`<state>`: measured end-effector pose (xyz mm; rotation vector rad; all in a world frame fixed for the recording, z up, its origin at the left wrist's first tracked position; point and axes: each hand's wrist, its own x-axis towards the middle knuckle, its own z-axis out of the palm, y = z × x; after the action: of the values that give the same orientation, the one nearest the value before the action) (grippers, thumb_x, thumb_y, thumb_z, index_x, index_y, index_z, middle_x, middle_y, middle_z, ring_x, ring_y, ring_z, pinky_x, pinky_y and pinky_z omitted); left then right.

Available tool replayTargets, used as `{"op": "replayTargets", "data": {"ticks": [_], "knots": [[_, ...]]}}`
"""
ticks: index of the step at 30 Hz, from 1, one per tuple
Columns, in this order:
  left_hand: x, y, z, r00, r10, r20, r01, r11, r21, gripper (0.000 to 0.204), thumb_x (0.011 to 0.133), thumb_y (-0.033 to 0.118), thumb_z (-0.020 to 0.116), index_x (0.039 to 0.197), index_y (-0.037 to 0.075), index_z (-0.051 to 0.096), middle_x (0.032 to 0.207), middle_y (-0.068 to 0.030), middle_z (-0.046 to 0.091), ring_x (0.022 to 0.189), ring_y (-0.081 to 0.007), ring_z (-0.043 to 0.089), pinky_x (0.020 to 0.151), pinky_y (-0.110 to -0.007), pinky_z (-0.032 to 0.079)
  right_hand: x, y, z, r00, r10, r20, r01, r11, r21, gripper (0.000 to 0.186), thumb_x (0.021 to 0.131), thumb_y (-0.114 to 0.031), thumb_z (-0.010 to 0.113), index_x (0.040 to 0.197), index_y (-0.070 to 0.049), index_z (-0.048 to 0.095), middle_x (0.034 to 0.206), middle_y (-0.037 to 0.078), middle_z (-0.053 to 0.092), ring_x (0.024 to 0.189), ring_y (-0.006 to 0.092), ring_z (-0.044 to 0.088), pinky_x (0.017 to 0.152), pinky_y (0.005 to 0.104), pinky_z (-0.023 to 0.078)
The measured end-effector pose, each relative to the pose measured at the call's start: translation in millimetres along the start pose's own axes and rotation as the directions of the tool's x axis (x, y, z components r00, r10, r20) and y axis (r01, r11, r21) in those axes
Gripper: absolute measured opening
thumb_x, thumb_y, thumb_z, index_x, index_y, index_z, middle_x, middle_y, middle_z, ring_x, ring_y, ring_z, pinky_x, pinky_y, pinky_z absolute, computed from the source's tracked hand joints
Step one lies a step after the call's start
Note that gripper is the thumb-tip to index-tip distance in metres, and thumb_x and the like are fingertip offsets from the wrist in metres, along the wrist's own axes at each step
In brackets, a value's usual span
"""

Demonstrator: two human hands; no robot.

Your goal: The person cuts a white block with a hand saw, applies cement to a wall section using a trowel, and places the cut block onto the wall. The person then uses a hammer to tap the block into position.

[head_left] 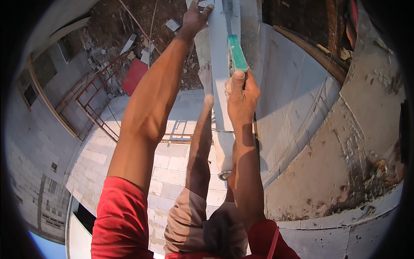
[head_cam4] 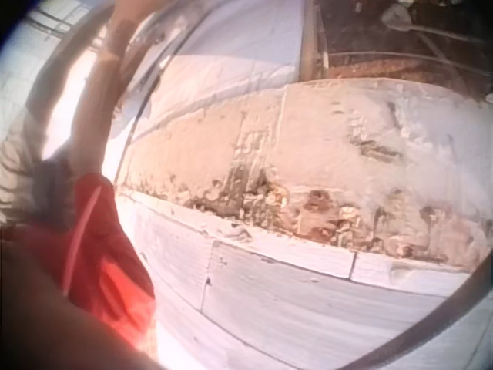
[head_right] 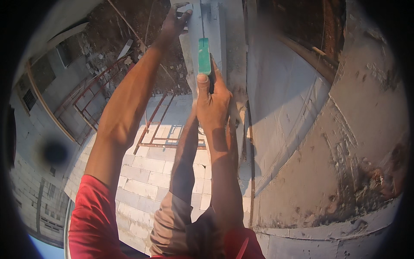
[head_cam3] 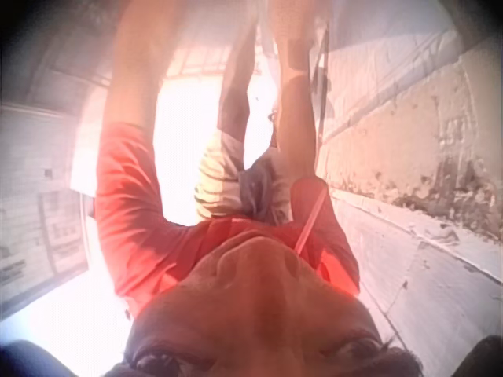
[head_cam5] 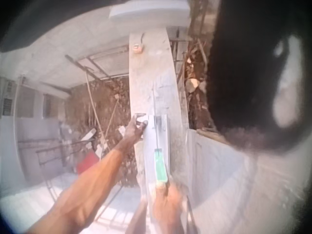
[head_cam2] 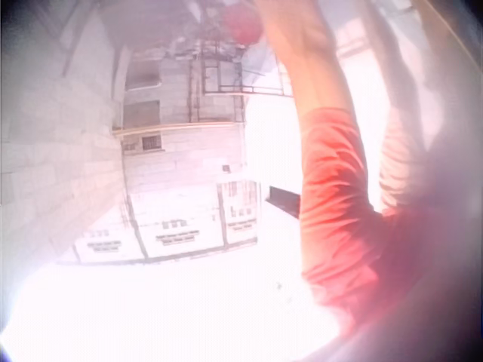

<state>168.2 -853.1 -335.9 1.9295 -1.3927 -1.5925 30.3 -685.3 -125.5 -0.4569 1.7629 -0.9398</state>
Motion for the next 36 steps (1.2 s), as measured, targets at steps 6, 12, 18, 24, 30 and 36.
{"op": "replayTargets", "data": {"ticks": [6,12,18,24,30,36], "knots": [[2.0,-2.9,4.1,0.999,0.009,-0.031,-0.008,1.000,0.020,0.042,0.102,0.034,0.066,0.141,0.026,0.050,0.102,-0.0083,0.063,0.081,-0.0191,0.065,0.061,-0.038,0.062,-95.8,49.3,-60.2,0.995,0.040,0.091,-0.007,0.943,-0.332,0.080,0.098,-0.069,0.054,0.139,-0.001,0.059,0.073,0.002,0.057,0.066,0.0092,0.052,0.059,0.0272,0.042],[2.8,-2.8,2.4,0.999,-0.028,-0.022,0.028,0.999,0.017,0.053,0.097,0.040,0.073,0.142,0.021,0.052,0.120,-0.0120,0.065,0.094,-0.0229,0.072,0.075,-0.042,0.066,-128.3,59.9,-65.4,0.966,-0.190,0.176,0.259,0.718,-0.646,0.080,0.098,-0.067,0.054,0.138,0.002,0.059,0.081,0.012,0.067,0.070,0.0239,0.064,0.066,0.0375,0.051],[-0.5,-1.4,1.4,1.000,-0.021,0.015,0.022,0.997,-0.069,0.050,0.098,0.038,0.071,0.141,0.021,0.051,0.118,-0.0106,0.064,0.093,-0.0223,0.071,0.076,-0.043,0.065,-151.3,67.1,-64.5,0.981,-0.054,0.187,0.127,0.907,-0.401,0.079,0.100,-0.063,0.054,0.143,0.003,0.054,0.119,0.024,0.069,0.104,0.0417,0.070,0.087,0.0436,0.055],[-5.0,4.0,0.1,1.000,-0.005,0.004,0.005,1.000,-0.015,0.049,0.099,0.036,0.070,0.142,0.022,0.051,0.118,-0.0108,0.064,0.095,-0.0221,0.071,0.076,-0.045,0.065,-154.1,63.5,-69.6,0.964,-0.145,0.223,0.240,0.834,-0.498,0.078,0.102,-0.061,0.052,0.144,0.005,0.052,0.135,0.026,0.063,0.118,0.0419,0.066,0.098,0.0433,0.053],[-3.9,4.1,-0.2,1.000,-0.028,0.013,0.028,1.000,-0.010,0.049,0.100,0.036,0.069,0.143,0.023,0.050,0.118,-0.0094,0.065,0.098,-0.0221,0.070,0.077,-0.045,0.066,-159.5,58.7,-62.5,0.985,-0.015,0.172,0.064,0.957,-0.282,0.086,0.099,-0.065,0.054,0.147,0.006,0.050,0.136,0.025,0.064,0.120,0.0345,0.067,0.098,0.0412,0.053],[-6.7,7.4,0.8,1.000,-0.017,0.008,0.017,1.000,-0.013,0.047,0.100,0.035,0.069,0.142,0.023,0.051,0.118,-0.0091,0.065,0.097,-0.0207,0.070,0.075,-0.043,0.066,-149.1,57.7,-53.7,0.970,-0.169,0.172,0.203,0.957,-0.207,0.087,0.097,-0.064,0.057,0.149,0.005,0.048,0.134,0.023,0.065,0.110,0.0312,0.071,0.090,0.0380,0.058]]}}
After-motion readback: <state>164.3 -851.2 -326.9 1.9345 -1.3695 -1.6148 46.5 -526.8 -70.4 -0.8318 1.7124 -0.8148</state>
